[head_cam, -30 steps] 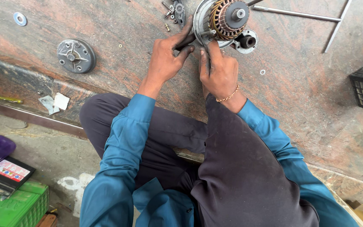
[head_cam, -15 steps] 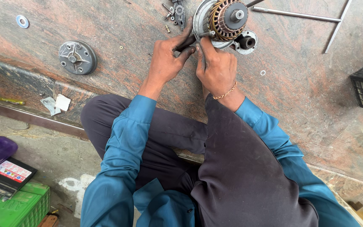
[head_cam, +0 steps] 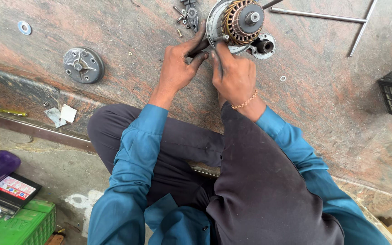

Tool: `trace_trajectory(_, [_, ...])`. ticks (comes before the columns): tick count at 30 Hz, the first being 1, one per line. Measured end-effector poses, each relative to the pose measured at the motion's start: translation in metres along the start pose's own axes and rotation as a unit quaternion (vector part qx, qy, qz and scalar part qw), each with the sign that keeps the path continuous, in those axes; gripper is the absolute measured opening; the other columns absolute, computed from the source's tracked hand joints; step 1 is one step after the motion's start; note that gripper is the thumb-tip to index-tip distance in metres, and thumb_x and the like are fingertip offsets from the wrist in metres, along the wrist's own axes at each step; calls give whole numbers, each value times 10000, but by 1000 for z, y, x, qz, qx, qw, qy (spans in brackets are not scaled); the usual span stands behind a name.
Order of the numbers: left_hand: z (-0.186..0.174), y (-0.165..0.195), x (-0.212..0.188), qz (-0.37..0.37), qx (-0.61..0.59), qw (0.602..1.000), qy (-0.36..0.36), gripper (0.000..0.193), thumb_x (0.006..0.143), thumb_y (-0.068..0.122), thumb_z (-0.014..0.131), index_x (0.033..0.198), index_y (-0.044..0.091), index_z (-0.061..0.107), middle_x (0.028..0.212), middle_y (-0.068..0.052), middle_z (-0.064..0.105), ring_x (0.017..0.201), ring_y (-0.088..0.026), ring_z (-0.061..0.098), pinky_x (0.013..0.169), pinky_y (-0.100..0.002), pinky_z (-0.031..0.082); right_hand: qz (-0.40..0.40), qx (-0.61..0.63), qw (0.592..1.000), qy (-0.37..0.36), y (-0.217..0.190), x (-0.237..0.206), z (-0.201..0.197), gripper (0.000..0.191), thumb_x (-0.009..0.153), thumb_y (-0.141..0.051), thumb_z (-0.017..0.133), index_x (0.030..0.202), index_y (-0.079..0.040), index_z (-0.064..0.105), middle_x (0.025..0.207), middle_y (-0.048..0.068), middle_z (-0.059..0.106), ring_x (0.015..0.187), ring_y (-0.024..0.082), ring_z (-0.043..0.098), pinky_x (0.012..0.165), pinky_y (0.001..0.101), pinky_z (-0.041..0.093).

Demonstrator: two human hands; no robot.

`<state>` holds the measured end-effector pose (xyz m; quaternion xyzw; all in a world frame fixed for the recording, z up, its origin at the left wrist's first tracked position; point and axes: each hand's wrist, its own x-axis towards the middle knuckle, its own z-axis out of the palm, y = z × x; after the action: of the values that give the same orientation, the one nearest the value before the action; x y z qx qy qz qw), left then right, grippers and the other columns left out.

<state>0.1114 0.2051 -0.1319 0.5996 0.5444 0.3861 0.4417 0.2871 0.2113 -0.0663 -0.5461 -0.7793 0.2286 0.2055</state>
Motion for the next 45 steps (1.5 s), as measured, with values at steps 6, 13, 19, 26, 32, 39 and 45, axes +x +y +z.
trace_trajectory(6, [-2,2,-1,20,5,1000,-10,755,945,167,853,1579,219,446,1330,-169,721,1253,-291,719,1061,-407,606,-43,106,993,41,17,-20,-2,78,1070,-95,666,1095,-49,608,805,173,672,723,376,704,625,451,526])
trace_trajectory(13, [15,6,-1,21,-42,999,13,1009,899,382,909,1641,200,249,1292,-131,762,1192,-258,777,1034,-402,643,50,211,966,141,53,-73,-18,106,1132,-112,596,1092,-21,631,778,69,597,624,152,553,583,300,439])
trace_trajectory(19, [36,0,2,-9,-199,980,8,892,1052,261,818,1671,179,181,1566,-148,564,1413,-265,636,1221,-430,571,216,420,872,131,49,-83,-35,183,1144,-174,525,1231,-23,583,765,-38,518,614,28,463,540,219,395])
trace_trajectory(26, [39,-9,5,-6,-257,967,-2,918,1048,172,800,1698,214,153,1657,-124,468,1436,-242,597,1214,-427,538,170,312,930,94,31,-52,-55,174,1112,-31,566,1279,1,599,1013,51,736,712,38,619,596,220,489])
trace_trajectory(32, [39,-9,4,-19,-304,952,-17,889,1086,144,748,1704,224,114,1663,-107,410,1443,-236,571,1208,-409,572,127,192,970,76,26,-29,-59,254,1078,23,654,1330,9,628,1135,109,770,928,81,719,667,228,532])
trace_trajectory(39, [34,-9,10,-21,-365,930,-26,806,1088,78,724,1668,198,178,1580,-115,522,1383,-223,619,1214,-394,534,130,254,958,34,42,-6,-73,306,1027,-2,731,1320,22,646,1169,113,746,1063,162,754,822,274,611])
trace_trajectory(45, [28,-7,14,-39,-341,938,-36,829,1053,74,710,1693,169,190,1605,-118,547,1376,-238,671,1157,-436,561,109,150,982,19,38,9,-65,219,1008,-56,759,1206,-8,679,1080,150,775,952,225,798,802,334,627])
